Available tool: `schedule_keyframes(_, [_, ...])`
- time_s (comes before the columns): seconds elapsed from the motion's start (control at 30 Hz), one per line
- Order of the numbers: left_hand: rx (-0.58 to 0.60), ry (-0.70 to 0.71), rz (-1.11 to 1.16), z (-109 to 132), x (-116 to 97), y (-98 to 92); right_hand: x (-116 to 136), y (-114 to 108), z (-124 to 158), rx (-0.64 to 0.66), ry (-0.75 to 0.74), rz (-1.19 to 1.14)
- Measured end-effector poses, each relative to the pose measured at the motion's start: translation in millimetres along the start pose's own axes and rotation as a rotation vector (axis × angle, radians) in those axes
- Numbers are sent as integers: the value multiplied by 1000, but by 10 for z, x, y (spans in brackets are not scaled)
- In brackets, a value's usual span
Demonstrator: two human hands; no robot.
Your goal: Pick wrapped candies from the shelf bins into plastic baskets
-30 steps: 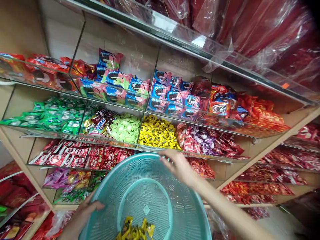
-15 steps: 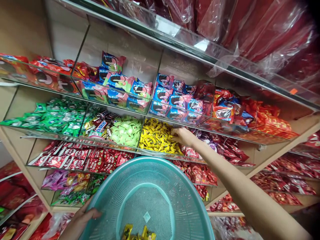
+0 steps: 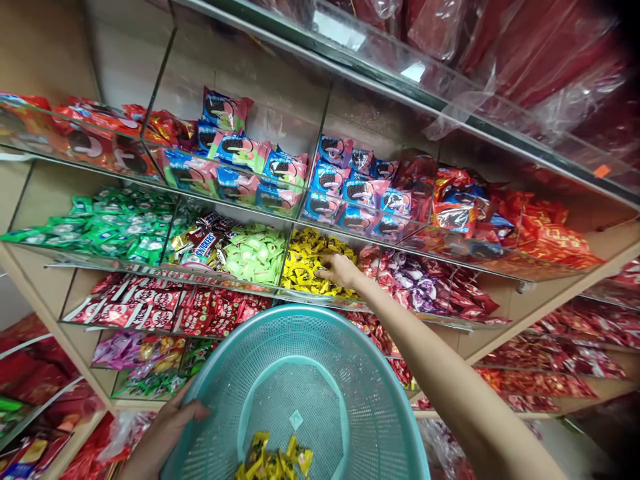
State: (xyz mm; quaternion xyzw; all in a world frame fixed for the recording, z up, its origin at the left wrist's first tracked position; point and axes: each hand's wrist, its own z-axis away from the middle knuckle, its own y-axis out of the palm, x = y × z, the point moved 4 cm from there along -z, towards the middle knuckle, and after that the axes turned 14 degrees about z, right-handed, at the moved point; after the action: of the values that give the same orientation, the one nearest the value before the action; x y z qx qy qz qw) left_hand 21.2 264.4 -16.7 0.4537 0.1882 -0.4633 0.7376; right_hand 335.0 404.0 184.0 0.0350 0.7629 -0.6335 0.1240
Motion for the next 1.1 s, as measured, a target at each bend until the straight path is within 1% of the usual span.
schedule_keyframes(0.2, [1,30,-6,-23,4,-12,16,23,-9,-25,36,1])
schedule_keyframes(0.3, [-11,61,-14,-44,7,-24,38,33,-11,-29,94,-7])
schedule_keyframes(0.4, [-21,92,-16,-94,7,-45,14,5,-10,-61,123,-82])
schedule_keyframes(0.47, [-18,104,-8,-127,4,-51,-40,-49,4,-141,118,-191])
schedule_keyframes(0.53, [-15,107,1,-133,-5,-43,-124,-112,35,-250,123,-336])
schedule_keyframes(0.6, [-23,103,3,-98,-19,-21,-220,-147,74,-327,168,-531])
schedule_keyframes(0.63, [-25,99,-1,-68,-28,-5,-267,-143,93,-339,212,-664])
schedule_keyframes(0.7, [-11,87,-11,2,-46,39,-336,-101,126,-324,332,-941])
schedule_keyframes(0.77, [18,76,-18,64,-62,85,-361,-58,154,-308,438,-1140])
schedule_keyframes(0.83, [25,77,-21,107,-78,113,-358,-43,177,-309,507,-1235])
schedule_keyframes(0.93, [-12,80,-43,128,-92,117,-337,-42,195,-307,573,-1342])
schedule_keyframes(1.1, [-14,99,-36,82,-77,104,-295,-59,192,-286,629,-1506])
